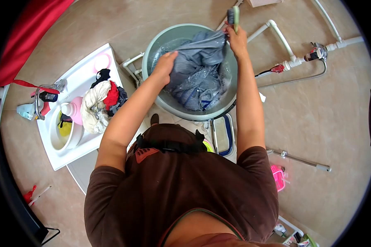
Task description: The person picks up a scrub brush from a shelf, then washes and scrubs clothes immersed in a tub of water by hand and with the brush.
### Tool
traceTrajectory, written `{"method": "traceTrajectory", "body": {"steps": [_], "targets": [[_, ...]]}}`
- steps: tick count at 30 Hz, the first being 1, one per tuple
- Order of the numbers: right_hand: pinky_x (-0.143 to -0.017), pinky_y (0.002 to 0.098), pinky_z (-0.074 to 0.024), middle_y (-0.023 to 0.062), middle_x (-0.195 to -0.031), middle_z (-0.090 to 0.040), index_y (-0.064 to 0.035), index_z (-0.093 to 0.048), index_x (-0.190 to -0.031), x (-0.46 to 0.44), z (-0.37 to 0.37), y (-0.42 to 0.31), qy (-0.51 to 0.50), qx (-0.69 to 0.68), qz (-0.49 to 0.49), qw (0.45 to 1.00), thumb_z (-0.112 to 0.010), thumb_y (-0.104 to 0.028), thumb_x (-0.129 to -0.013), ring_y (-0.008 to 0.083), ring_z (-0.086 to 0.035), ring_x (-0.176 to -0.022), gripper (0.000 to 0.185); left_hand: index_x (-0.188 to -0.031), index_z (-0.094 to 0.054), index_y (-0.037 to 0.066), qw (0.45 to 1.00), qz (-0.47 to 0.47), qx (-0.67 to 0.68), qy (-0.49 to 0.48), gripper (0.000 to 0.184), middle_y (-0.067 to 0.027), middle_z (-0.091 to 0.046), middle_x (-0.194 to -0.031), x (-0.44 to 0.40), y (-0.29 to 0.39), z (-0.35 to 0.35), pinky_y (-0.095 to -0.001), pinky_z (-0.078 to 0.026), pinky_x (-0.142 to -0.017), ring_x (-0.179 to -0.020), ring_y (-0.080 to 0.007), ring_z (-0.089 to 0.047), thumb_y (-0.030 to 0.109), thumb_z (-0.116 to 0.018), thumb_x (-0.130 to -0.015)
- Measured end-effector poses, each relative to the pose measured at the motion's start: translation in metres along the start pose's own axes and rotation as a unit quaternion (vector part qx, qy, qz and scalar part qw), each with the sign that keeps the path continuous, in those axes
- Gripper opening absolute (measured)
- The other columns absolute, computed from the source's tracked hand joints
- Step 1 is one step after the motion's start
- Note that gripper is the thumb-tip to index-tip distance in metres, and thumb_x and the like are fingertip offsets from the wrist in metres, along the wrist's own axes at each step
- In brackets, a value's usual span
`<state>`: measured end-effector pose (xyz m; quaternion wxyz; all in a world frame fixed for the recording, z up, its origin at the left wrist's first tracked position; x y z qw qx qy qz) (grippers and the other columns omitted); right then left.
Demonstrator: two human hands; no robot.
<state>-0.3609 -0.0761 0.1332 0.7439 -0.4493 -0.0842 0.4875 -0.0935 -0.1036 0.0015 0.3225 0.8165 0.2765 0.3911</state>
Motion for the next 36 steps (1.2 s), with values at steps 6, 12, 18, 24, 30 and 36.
{"method": "traceTrajectory", "body": {"steps": [6,12,18,24,30,36], "targets": [[-0.089,0.0443,-0.0452,0.0240,-0.120,-0.057,-0.0115,-0.044,-0.137,0.075,-0.040,0.000,-0.033,0.102,0.029,0.994,-0.054,-0.030,-0.092,0.0414,-0.057,-0.106,0.050,-0.111,-0.059,0.002,0.981,0.128,0.130,0.068,0.041,-0.0163,-0.064,-0.111,0.005,-0.026,0.037,-0.0467,-0.044,-0.095,-0.099,-0.0328,-0.061,0.035,-0.052,-0.088],[-0.078,0.0428,-0.0514,0.0201,-0.113,-0.061,-0.0264,-0.042,-0.140,0.158,-0.125,-0.058,-0.171,0.029,0.142,0.975,-0.050,-0.029,-0.095,0.0376,-0.064,-0.091,0.046,-0.104,-0.061,0.002,0.984,-0.017,0.151,0.090,0.031,-0.0097,-0.064,-0.096,0.013,-0.010,0.039,-0.0352,-0.048,-0.081,-0.088,-0.0222,-0.061,0.029,-0.051,-0.092],[-0.055,0.0447,-0.0529,0.0186,-0.081,-0.061,-0.0342,-0.045,-0.136,0.127,-0.111,0.045,-0.156,0.397,0.073,0.902,-0.041,-0.028,-0.096,0.0326,-0.065,-0.062,0.041,-0.091,-0.063,0.001,0.983,-0.175,-0.016,0.046,0.025,-0.0015,-0.057,-0.087,0.052,0.020,0.022,-0.0276,-0.041,-0.073,-0.080,-0.0117,-0.050,0.026,-0.055,-0.092],[-0.081,0.0451,-0.0506,0.0184,-0.112,-0.064,-0.0251,-0.055,-0.129,0.121,-0.088,0.016,-0.145,0.146,-0.033,0.978,-0.039,-0.038,-0.098,0.0381,-0.065,-0.093,0.037,-0.102,-0.062,-0.002,0.981,-0.089,0.132,0.109,0.033,-0.0076,-0.063,-0.098,0.047,0.033,0.042,-0.0299,-0.043,-0.082,-0.090,-0.0166,-0.056,0.028,-0.055,-0.092],[-0.069,0.0403,-0.0536,0.0182,-0.093,-0.066,-0.0300,-0.049,-0.134,0.180,-0.139,-0.059,-0.198,0.127,0.069,0.969,-0.044,-0.034,-0.097,0.0348,-0.066,-0.075,0.037,-0.105,-0.062,0.000,0.979,-0.145,0.099,0.102,0.032,-0.0065,-0.063,-0.099,0.049,0.029,0.039,-0.0282,-0.043,-0.082,-0.089,-0.0150,-0.056,0.028,-0.056,-0.093],[-0.064,0.0455,-0.0526,0.0197,-0.084,-0.065,-0.0331,-0.049,-0.133,0.125,-0.092,0.040,-0.174,0.363,0.029,0.915,-0.045,-0.037,-0.095,0.0346,-0.065,-0.072,0.038,-0.076,-0.056,0.008,0.974,-0.220,-0.009,0.053,0.019,0.0006,-0.056,-0.078,0.072,0.050,0.023,-0.0267,-0.041,-0.066,-0.069,-0.0092,-0.050,0.019,-0.058,-0.091]]}}
Point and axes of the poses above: each hand's wrist, its own x-axis away from the middle knuckle, its own z-axis out of the back of the hand, y = z × x, the point moved 9 cm from there along -x, towards the middle knuckle
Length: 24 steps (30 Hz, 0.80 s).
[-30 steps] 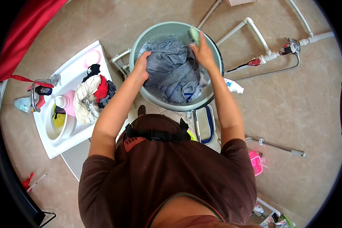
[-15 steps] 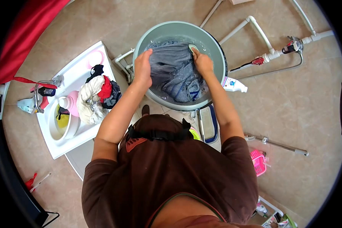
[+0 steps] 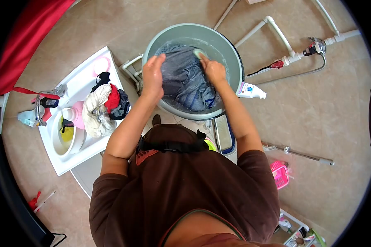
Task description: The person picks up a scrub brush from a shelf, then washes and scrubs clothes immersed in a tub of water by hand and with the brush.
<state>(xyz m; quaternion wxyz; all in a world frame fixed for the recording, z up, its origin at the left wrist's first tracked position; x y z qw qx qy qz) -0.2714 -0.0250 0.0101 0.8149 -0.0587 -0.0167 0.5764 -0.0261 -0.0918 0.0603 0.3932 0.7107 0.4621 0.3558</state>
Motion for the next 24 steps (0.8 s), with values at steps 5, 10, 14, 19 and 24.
{"method": "traceTrajectory", "body": {"steps": [5,10,14,19,24], "targets": [[-0.085,0.0466,-0.0479,0.0285,-0.110,-0.061,-0.0153,-0.053,-0.130,0.012,-0.005,0.097,-0.018,-0.175,-0.155,0.972,-0.054,-0.047,-0.089,0.0403,-0.060,-0.101,0.052,-0.070,-0.052,0.008,0.981,-0.087,-0.163,0.065,0.021,0.0004,-0.050,-0.063,-0.023,0.036,0.043,-0.0291,-0.037,-0.059,-0.059,-0.0139,-0.044,0.019,-0.060,-0.085],[-0.083,0.0424,-0.0490,0.0333,-0.098,-0.063,0.0129,-0.061,-0.105,0.030,-0.040,0.074,-0.154,-0.338,-0.227,0.900,-0.077,-0.057,-0.062,0.0421,-0.063,-0.095,0.084,-0.106,-0.058,0.007,0.705,-0.351,-0.612,0.076,0.029,-0.0158,-0.065,-0.094,-0.011,0.067,-0.010,-0.0434,-0.044,-0.085,-0.098,-0.0345,-0.058,0.014,-0.059,-0.078],[-0.077,0.0425,-0.0501,0.0283,-0.089,-0.065,0.0064,-0.065,-0.096,0.019,-0.058,0.060,-0.142,-0.117,-0.124,0.975,-0.073,-0.036,-0.074,0.0399,-0.064,-0.087,0.049,-0.125,-0.052,0.007,0.608,-0.420,-0.669,-0.079,0.052,-0.0172,-0.058,-0.120,-0.015,0.011,-0.062,-0.0474,-0.035,-0.101,-0.120,-0.0342,-0.046,0.012,-0.062,-0.075],[-0.046,0.0337,-0.0446,0.0089,-0.066,-0.060,-0.0007,-0.063,-0.089,0.014,-0.025,0.101,-0.065,-0.458,-0.255,0.849,-0.066,-0.017,-0.078,0.0196,-0.058,-0.053,0.020,-0.113,-0.058,0.008,0.529,-0.258,-0.788,-0.181,0.038,-0.0176,-0.066,-0.095,-0.042,-0.083,-0.045,-0.0450,-0.039,-0.096,-0.101,-0.0325,-0.059,0.010,-0.060,-0.075],[-0.040,0.0267,-0.0355,0.0013,-0.060,-0.051,-0.0027,-0.056,-0.095,-0.019,0.076,0.112,0.122,-0.517,-0.178,0.828,-0.063,-0.015,-0.080,0.0104,-0.046,-0.045,0.021,-0.097,-0.064,0.011,0.527,-0.261,-0.743,-0.319,0.021,-0.0159,-0.066,-0.070,0.005,-0.070,-0.061,-0.0432,-0.047,-0.079,-0.071,-0.0318,-0.065,0.009,-0.056,-0.077]]}}
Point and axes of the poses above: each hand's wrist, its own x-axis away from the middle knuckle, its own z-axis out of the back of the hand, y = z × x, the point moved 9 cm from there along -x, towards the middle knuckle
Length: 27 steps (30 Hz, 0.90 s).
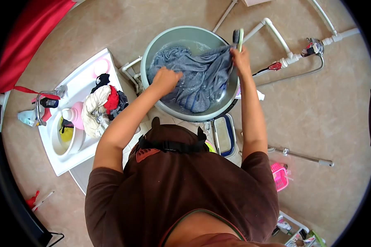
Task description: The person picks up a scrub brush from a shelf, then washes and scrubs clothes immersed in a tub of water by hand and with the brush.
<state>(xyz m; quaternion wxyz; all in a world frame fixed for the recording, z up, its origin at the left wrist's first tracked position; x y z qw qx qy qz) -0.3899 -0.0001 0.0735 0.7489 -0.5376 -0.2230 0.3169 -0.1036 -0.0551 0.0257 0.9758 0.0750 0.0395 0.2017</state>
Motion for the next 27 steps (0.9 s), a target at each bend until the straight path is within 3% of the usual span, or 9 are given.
{"method": "traceTrajectory", "body": {"steps": [2,5,6,9,12,15,18,24,27], "targets": [[-0.045,0.0297,-0.0407,0.0050,-0.063,-0.055,-0.0015,-0.057,-0.099,-0.011,0.007,-0.031,0.018,0.008,0.046,0.999,-0.063,-0.017,-0.080,0.0147,-0.052,-0.050,0.026,-0.094,-0.066,0.011,0.996,-0.077,-0.014,-0.054,0.020,-0.0164,-0.065,-0.068,0.018,0.022,-0.002,-0.0441,-0.049,-0.071,-0.066,-0.0323,-0.065,0.012,-0.058,-0.076],[-0.059,0.0344,-0.0471,0.0120,-0.071,-0.062,-0.0012,-0.058,-0.107,-0.044,0.001,-0.023,0.006,0.127,0.092,0.988,-0.065,-0.021,-0.080,0.0224,-0.060,-0.064,0.034,-0.092,-0.068,0.010,0.991,-0.059,0.021,-0.115,0.020,-0.0168,-0.065,-0.069,0.034,0.027,-0.011,-0.0462,-0.049,-0.067,-0.070,-0.0332,-0.065,0.022,-0.061,-0.077],[-0.064,0.0360,-0.0490,0.0146,-0.075,-0.064,-0.0013,-0.058,-0.110,-0.050,-0.003,-0.011,-0.002,0.184,0.103,0.978,-0.066,-0.022,-0.080,0.0251,-0.062,-0.069,0.037,-0.093,-0.069,0.009,0.991,-0.064,0.050,-0.108,0.030,-0.0174,-0.064,-0.069,0.034,0.024,-0.006,-0.0465,-0.050,-0.064,-0.070,-0.0345,-0.065,0.035,-0.063,-0.079],[-0.079,0.0380,-0.0478,0.0202,-0.090,-0.066,-0.0032,-0.058,-0.113,-0.042,-0.031,0.020,-0.061,0.213,0.081,0.972,-0.067,-0.028,-0.081,0.0309,-0.064,-0.087,0.041,-0.095,-0.068,0.009,0.980,0.078,0.166,-0.072,0.032,-0.0179,-0.066,-0.076,0.017,0.000,0.007,-0.0448,-0.052,-0.068,-0.077,-0.0354,-0.065,0.036,-0.066,-0.079],[-0.082,0.0381,-0.0471,0.0224,-0.100,-0.065,-0.0023,-0.056,-0.116,-0.004,-0.050,0.009,-0.017,0.141,0.111,0.984,-0.064,-0.039,-0.084,0.0329,-0.063,-0.094,0.049,-0.094,-0.067,0.006,0.970,0.128,0.099,0.180,0.031,-0.0168,-0.067,-0.089,0.006,-0.027,0.021,-0.0434,-0.052,-0.072,-0.087,-0.0356,-0.064,0.032,-0.071,-0.077],[-0.086,0.0408,-0.0460,0.0245,-0.105,-0.064,-0.0019,-0.055,-0.119,0.005,-0.067,0.033,-0.055,0.166,0.062,0.983,-0.064,-0.043,-0.085,0.0372,-0.061,-0.098,0.054,-0.092,-0.065,0.003,0.989,0.131,0.005,0.066,0.032,-0.0162,-0.066,-0.099,-0.013,-0.034,-0.008,-0.0427,-0.052,-0.076,-0.094,-0.0349,-0.063,0.028,-0.074,-0.074],[-0.089,0.0436,-0.0457,0.0258,-0.108,-0.062,-0.0036,-0.053,-0.122,0.028,-0.074,0.048,-0.084,0.309,0.050,0.946,-0.066,-0.038,-0.083,0.0401,-0.059,-0.104,0.054,-0.095,-0.066,0.004,0.983,0.169,0.041,-0.066,0.031,-0.0153,-0.068,-0.098,-0.021,-0.038,-0.031,-0.0425,-0.052,-0.078,-0.096,-0.0338,-0.063,0.028,-0.072,-0.076],[-0.087,0.0478,-0.0478,0.0247,-0.105,-0.064,-0.0053,-0.054,-0.119,0.033,-0.071,0.111,-0.112,0.478,-0.036,0.870,-0.064,-0.029,-0.082,0.0407,-0.061,-0.101,0.045,-0.098,-0.063,0.005,0.983,0.126,0.090,-0.095,0.034,-0.0161,-0.067,-0.097,-0.026,-0.027,-0.040,-0.0446,-0.050,-0.081,-0.092,-0.0355,-0.063,0.024,-0.072,-0.072],[-0.084,0.0480,-0.0488,0.0252,-0.101,-0.064,-0.0053,-0.059,-0.109,0.036,-0.079,0.104,-0.152,0.484,-0.012,0.862,-0.063,-0.026,-0.082,0.0392,-0.063,-0.097,0.034,-0.097,-0.062,0.005,0.979,0.083,0.115,0.143,0.030,-0.0156,-0.065,-0.089,-0.017,-0.025,-0.009,-0.0407,-0.050,-0.078,-0.081,-0.0340,-0.062,0.020,-0.068,-0.071]]}}
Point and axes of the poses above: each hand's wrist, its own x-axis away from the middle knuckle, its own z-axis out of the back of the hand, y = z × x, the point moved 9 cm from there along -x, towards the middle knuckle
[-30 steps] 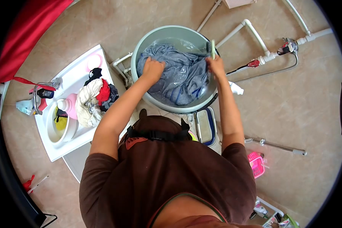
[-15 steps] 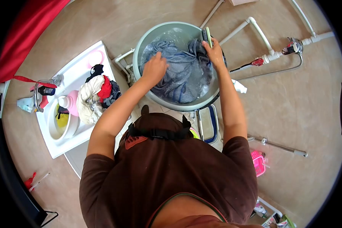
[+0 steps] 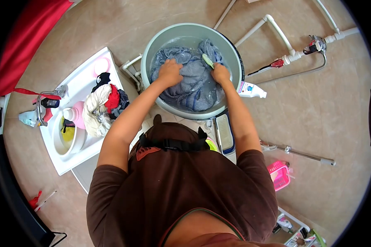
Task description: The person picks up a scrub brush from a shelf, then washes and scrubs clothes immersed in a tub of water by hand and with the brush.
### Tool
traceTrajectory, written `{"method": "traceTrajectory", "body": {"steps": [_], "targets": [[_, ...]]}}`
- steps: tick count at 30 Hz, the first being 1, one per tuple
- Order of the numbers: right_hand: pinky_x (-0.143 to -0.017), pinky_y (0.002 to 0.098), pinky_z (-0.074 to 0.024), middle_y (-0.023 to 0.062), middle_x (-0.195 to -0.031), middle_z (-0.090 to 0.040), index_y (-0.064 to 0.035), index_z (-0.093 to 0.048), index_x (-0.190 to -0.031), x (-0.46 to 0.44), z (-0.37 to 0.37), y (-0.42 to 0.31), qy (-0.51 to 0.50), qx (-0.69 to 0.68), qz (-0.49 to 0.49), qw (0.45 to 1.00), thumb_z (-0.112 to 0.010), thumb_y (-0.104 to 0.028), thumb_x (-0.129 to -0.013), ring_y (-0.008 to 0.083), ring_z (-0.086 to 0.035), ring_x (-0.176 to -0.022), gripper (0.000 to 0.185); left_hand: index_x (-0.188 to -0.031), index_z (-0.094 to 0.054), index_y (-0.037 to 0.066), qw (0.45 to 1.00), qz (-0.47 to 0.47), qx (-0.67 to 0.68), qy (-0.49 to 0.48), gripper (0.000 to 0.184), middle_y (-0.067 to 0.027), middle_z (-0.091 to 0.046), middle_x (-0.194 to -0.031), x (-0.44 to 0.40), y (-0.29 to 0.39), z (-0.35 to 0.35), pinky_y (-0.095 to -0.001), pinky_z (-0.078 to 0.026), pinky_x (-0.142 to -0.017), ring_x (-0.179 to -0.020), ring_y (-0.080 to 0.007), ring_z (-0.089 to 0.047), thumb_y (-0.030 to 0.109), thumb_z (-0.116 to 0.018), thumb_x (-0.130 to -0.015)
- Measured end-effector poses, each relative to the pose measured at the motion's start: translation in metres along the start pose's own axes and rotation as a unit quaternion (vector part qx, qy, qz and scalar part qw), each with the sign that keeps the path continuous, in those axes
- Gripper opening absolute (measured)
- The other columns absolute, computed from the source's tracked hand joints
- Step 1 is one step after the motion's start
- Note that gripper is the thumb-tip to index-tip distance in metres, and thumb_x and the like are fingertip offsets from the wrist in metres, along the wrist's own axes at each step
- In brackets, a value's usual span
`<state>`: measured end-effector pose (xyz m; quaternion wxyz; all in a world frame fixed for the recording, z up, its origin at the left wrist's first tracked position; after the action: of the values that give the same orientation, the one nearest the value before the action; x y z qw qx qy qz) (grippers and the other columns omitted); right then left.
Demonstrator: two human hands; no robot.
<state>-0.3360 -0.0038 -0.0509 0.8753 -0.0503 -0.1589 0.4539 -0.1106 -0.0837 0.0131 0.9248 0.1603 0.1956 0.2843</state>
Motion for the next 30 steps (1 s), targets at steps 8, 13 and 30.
{"method": "traceTrajectory", "body": {"steps": [8,13,30], "targets": [[-0.040,0.0231,-0.0321,-0.0054,-0.059,-0.043,-0.0107,-0.052,-0.082,-0.010,0.105,0.035,0.064,-0.547,-0.021,0.834,-0.058,-0.018,-0.087,0.0073,-0.039,-0.046,0.010,-0.094,-0.060,0.010,0.667,0.313,0.677,-0.003,0.014,-0.0019,-0.061,-0.090,0.031,-0.063,0.038,-0.0315,-0.045,-0.078,-0.085,-0.0150,-0.057,0.018,-0.059,-0.083],[-0.051,0.0345,-0.0461,0.0090,-0.072,-0.062,-0.0039,-0.056,-0.103,-0.044,0.117,0.042,0.096,-0.347,0.003,0.933,-0.062,-0.033,-0.087,0.0208,-0.059,-0.057,0.034,-0.085,-0.057,0.005,0.619,0.356,0.690,0.117,0.020,-0.0008,-0.056,-0.081,0.036,-0.056,0.058,-0.0252,-0.042,-0.070,-0.077,-0.0100,-0.052,0.025,-0.060,-0.090],[-0.070,0.0463,-0.0522,0.0165,-0.089,-0.069,-0.0274,-0.063,-0.118,-0.004,0.037,-0.012,0.092,0.107,0.054,0.989,-0.045,-0.036,-0.094,0.0355,-0.067,-0.078,0.032,-0.077,-0.055,0.007,0.602,0.293,0.687,0.283,0.019,0.0028,-0.052,-0.075,0.055,-0.069,0.073,-0.0242,-0.039,-0.067,-0.071,-0.0084,-0.047,0.019,-0.056,-0.091]]}}
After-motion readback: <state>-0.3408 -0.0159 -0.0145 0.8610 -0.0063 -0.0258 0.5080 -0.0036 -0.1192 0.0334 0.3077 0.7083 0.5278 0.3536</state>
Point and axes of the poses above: each hand's wrist, its own x-axis away from the middle knuckle, its own z-axis out of the back of the hand, y = z × x, the point moved 9 cm from there along -x, towards the middle knuckle
